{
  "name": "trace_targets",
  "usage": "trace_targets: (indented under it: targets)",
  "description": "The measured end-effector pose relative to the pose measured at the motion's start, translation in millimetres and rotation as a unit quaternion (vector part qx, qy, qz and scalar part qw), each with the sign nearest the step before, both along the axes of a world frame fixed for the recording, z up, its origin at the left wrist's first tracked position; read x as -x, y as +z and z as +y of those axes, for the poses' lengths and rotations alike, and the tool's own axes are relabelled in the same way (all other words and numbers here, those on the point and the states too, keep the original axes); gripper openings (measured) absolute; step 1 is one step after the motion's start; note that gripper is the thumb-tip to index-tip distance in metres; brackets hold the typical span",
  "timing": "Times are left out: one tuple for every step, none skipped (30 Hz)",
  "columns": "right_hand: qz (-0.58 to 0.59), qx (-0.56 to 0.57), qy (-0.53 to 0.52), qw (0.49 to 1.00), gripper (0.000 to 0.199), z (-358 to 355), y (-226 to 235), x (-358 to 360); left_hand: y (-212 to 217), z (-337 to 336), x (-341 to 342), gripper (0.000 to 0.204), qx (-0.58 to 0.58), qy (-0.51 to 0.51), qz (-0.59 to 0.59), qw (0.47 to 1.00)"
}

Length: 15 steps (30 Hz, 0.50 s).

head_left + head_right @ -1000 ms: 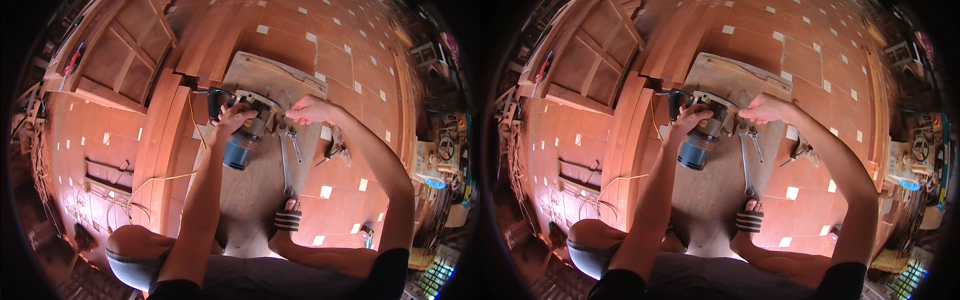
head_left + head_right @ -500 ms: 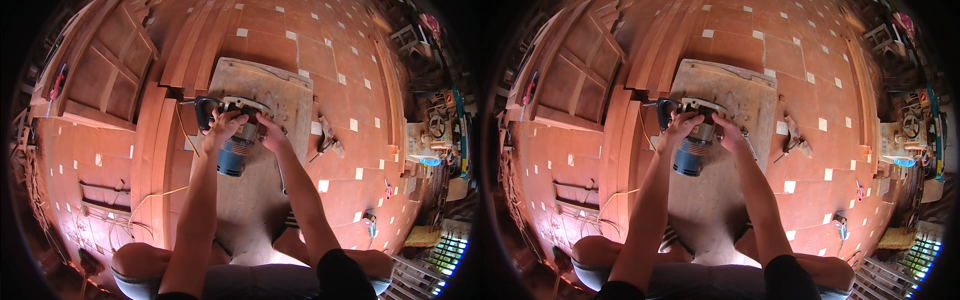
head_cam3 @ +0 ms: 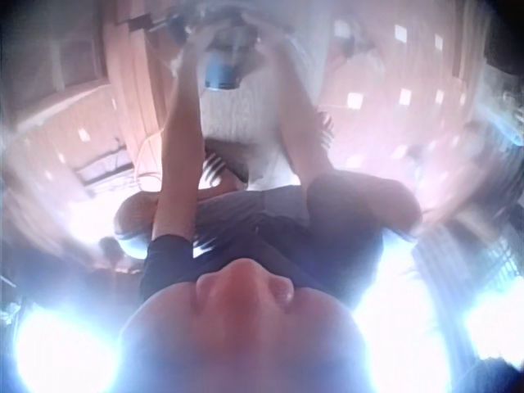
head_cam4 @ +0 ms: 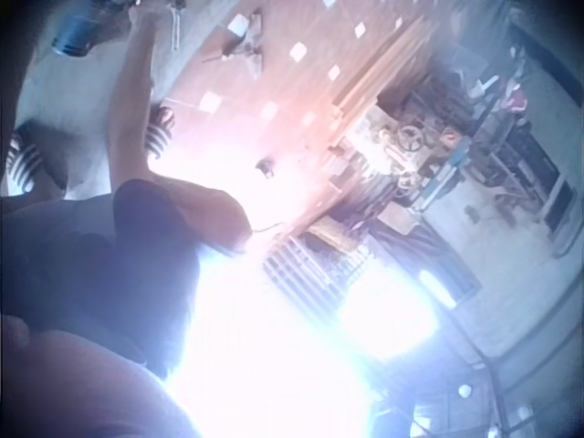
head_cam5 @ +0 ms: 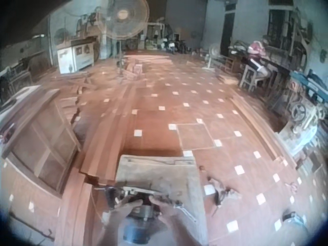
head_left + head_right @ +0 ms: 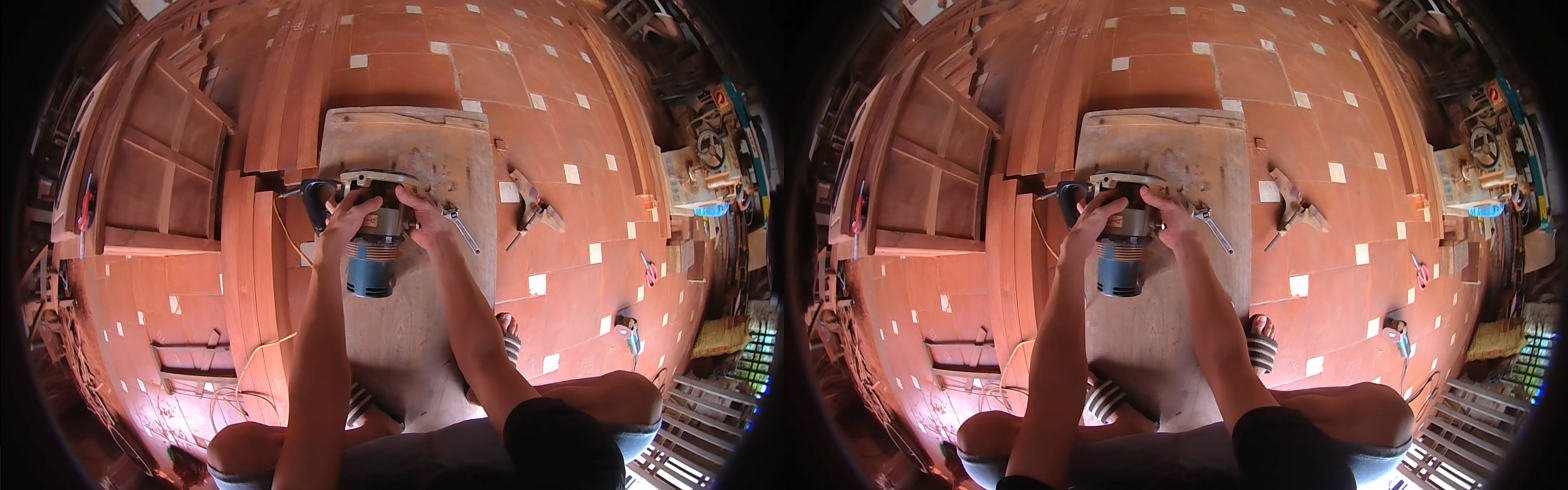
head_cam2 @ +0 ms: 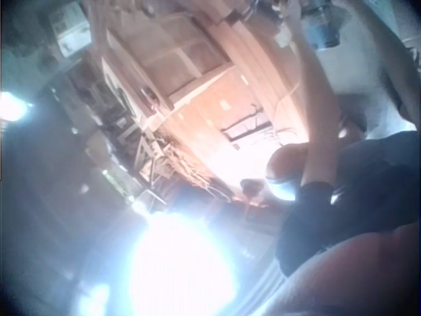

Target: The person assembles a handheld woodworking router by attaching the base plate, inserting a router bit, and tightening components with a wrench and screwdriver. They walk to a cluttered workbench to select a bit and return to complete the assembly.

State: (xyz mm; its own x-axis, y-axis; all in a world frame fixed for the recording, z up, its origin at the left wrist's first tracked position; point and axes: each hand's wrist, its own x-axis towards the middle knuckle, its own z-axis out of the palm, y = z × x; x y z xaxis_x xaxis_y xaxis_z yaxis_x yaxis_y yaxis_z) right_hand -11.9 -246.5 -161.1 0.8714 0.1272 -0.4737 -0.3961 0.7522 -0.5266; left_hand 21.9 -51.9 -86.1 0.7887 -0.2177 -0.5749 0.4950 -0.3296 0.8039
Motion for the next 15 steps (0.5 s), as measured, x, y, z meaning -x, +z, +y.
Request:
trace_targets:
  targets:
    - [0.010,-0.008,0.002,1.000,0.042,5.1,0.6,-2.0,-4.4,6.3,0.3,0.073,0.019,0.007,-0.019,1.000]
    - [-0.009,-0.011,0.009,1.000,0.043,7.4,2.8,-3.5,-14.1,11.1,-0.1,0.072,0.042,0.013,-0.035,0.998]
    - [-0.029,-0.015,0.017,0.999,0.045,9.8,5.2,-5.0,-23.6,15.1,-1.3,0.072,0.065,0.019,-0.052,0.996]
    - [-0.046,-0.013,0.023,0.999,0.046,7.8,5.5,-4.4,-22.7,9.9,-0.9,0.069,0.039,0.032,-0.018,0.999]
    - [-0.036,-0.012,0.013,0.999,0.046,7.1,5.8,-3.8,-25.5,7.0,-1.7,0.070,0.004,0.027,-0.034,0.999]
    - [-0.027,-0.010,0.004,1.000,0.047,7.0,6.3,-3.3,-26.3,4.7,-2.7,0.070,-0.031,0.023,-0.050,0.998]
    - [-0.015,-0.010,-0.004,1.000,0.047,7.0,6.2,-0.6,-25.2,2.5,-0.7,0.071,-0.068,0.019,-0.064,0.995]
    - [-0.019,-0.007,0.003,1.000,0.048,5.6,6.4,1.2,-23.7,1.8,1.8,0.073,-0.048,0.022,-0.055,0.997]
    - [-0.023,-0.003,0.011,1.000,0.048,4.1,6.7,2.1,-21.9,2.7,4.4,0.074,-0.028,0.025,-0.045,0.998]
    - [-0.029,0.000,0.020,0.999,0.049,4.3,9.2,1.2,-18.4,3.7,4.6,0.076,-0.008,0.030,-0.038,0.999]
    - [-0.033,-0.005,0.016,0.999,0.048,5.2,11.5,1.1,-20.0,5.3,3.6,0.077,0.000,0.015,-0.050,0.999]
    - [-0.036,-0.010,0.014,0.999,0.047,6.3,13.4,0.8,-21.7,7.8,2.3,0.079,0.007,0.000,-0.061,0.998]
    - [-0.039,-0.013,0.011,0.999,0.047,5.5,12.1,1.8,-23.7,8.2,2.2,0.080,0.017,-0.015,-0.072,0.997]
    - [-0.034,-0.001,0.022,0.999,0.046,1.7,5.3,0.3,-26.5,6.4,1.5,0.076,0.022,-0.006,-0.058,0.998]
    - [-0.029,0.011,0.035,0.999,0.045,-5.1,-2.2,-2.8,-29.7,2.8,-0.2,0.072,0.027,0.004,-0.043,0.999]
